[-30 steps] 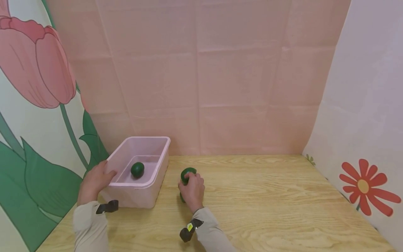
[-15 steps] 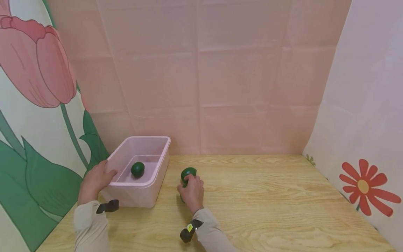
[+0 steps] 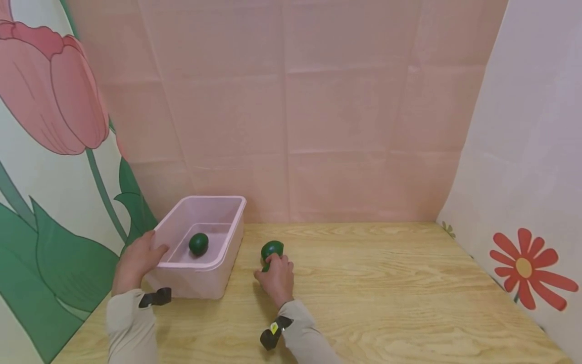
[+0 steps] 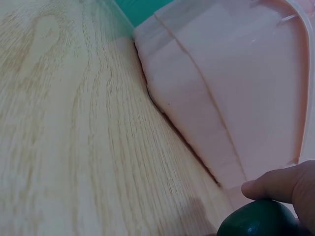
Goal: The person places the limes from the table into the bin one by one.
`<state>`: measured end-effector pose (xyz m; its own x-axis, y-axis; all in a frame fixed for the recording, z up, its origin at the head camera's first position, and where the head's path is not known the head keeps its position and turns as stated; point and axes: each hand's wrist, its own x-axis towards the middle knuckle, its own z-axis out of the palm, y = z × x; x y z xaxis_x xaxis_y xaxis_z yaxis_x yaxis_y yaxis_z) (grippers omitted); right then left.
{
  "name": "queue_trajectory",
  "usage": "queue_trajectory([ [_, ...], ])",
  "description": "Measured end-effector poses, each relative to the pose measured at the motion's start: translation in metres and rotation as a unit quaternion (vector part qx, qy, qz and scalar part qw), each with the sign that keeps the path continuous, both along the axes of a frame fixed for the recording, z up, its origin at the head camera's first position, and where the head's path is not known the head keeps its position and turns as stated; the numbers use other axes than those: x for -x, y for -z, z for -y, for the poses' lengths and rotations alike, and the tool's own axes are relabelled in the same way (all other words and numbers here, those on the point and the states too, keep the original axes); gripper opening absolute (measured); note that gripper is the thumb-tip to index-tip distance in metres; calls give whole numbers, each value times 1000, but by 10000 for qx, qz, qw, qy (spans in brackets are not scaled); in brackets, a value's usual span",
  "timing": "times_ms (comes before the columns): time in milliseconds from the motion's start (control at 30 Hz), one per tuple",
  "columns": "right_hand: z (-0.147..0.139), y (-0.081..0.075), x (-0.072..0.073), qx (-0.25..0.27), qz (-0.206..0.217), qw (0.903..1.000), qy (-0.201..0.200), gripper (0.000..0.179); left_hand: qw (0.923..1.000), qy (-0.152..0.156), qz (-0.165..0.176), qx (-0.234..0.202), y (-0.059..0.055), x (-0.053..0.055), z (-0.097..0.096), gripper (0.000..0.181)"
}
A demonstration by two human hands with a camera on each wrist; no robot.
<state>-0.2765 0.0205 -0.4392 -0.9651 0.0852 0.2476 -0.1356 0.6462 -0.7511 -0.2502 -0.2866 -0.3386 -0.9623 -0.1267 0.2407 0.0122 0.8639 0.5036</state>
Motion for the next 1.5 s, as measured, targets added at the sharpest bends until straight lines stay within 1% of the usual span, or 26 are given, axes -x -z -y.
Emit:
queue_trajectory([
  [100, 0, 0, 0, -53, 65, 10000, -21, 41, 10000, -21, 42, -15, 0, 0, 0, 53],
  [400, -1, 0, -2, -94, 71, 9999, -47, 44, 10000, -33, 74, -34, 0, -1, -1, 53],
  [1033, -1, 0, 0, 106, 125, 9998, -75, 50, 10000, -29, 48, -26, -1, -1, -1, 53],
  [1500, -2, 3, 1, 174, -29, 9998, -90, 49, 10000, -36, 44, -77, 1, -1, -1, 53],
])
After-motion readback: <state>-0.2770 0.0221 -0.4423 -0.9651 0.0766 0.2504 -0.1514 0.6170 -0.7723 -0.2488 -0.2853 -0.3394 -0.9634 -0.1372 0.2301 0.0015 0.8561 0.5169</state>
